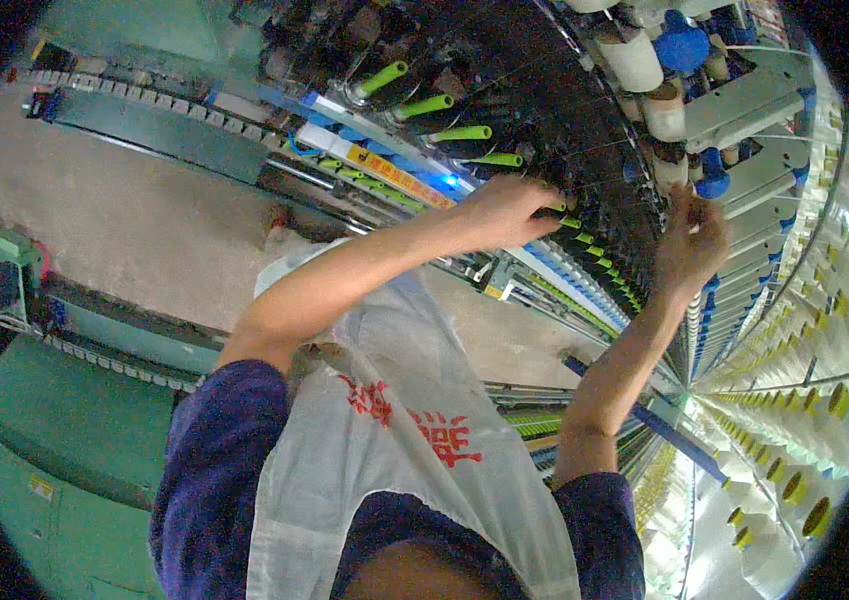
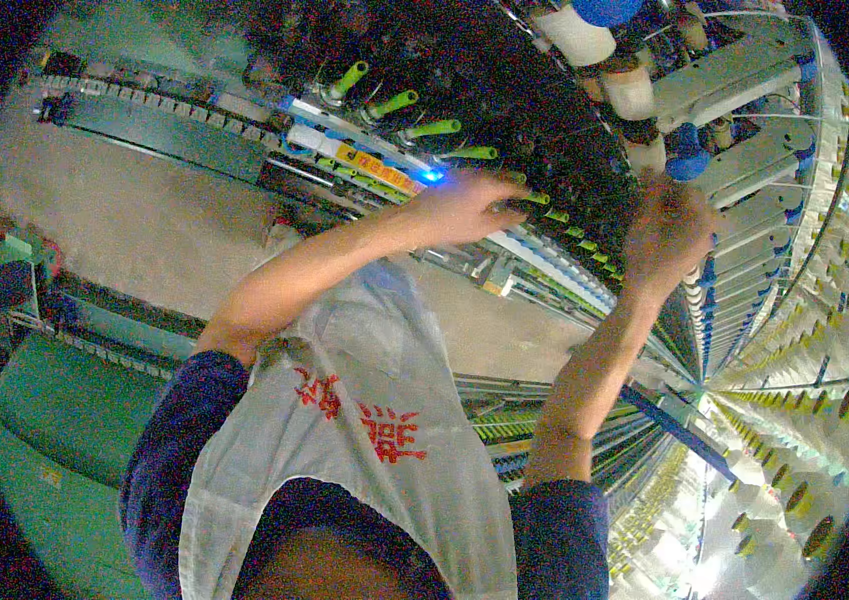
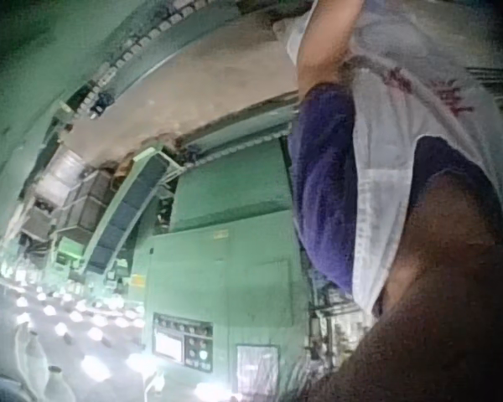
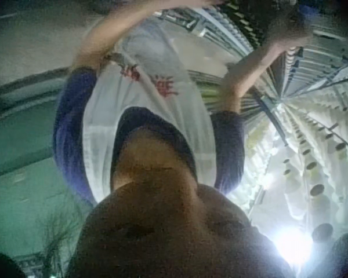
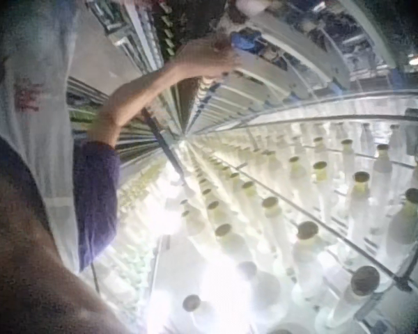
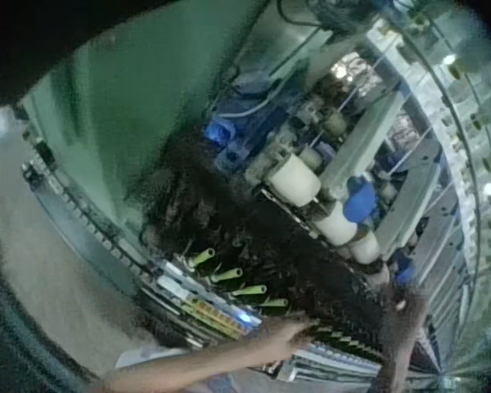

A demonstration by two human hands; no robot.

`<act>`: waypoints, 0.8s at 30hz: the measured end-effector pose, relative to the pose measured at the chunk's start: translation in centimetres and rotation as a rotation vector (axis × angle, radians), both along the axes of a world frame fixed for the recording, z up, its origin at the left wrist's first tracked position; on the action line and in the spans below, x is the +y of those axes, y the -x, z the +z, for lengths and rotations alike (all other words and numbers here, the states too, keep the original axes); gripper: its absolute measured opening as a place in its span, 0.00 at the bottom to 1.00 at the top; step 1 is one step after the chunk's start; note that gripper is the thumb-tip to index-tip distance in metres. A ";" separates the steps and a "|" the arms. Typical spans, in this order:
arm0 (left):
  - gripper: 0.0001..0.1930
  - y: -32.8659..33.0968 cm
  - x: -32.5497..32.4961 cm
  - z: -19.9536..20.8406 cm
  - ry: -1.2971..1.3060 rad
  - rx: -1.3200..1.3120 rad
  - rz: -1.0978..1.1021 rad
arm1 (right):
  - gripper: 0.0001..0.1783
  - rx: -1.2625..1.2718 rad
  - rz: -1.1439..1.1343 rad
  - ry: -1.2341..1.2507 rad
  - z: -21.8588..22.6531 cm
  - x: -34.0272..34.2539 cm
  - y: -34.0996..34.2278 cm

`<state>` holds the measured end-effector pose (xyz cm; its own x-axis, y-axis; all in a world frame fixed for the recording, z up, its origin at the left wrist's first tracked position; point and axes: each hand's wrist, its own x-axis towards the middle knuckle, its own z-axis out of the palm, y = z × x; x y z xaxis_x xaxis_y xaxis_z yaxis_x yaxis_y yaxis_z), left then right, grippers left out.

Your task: The person threads white yarn through guides and tensioners on a row of spinning machines, then uses a green plastic tool to wind yarn onto bobbins. The person moves along the machine row, repeating the threading and winding steps at multiple stations.

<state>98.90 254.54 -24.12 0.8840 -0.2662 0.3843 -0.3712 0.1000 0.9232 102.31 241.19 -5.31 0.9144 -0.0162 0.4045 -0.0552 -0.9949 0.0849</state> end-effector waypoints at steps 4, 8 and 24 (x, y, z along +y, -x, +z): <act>0.05 7.3 9.9 -2.2 -0.615 0.076 -0.364 | 0.08 -0.089 0.171 -0.138 -4.9 -0.8 6.9; 0.03 15.1 16.0 -8.5 -0.731 0.205 -0.681 | 0.07 0.280 0.295 -0.507 -12.6 -0.9 11.7; 0.12 24.6 25.1 -17.2 -1.202 0.582 -0.194 | 0.19 1.450 0.877 -0.195 -39.1 28.0 15.4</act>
<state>74.28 279.69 -41.30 0.7479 -0.3086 -0.5877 0.0288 -0.8694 0.4932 86.88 269.23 -44.44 0.2649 0.7107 -0.6517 0.4810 -0.6832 -0.5495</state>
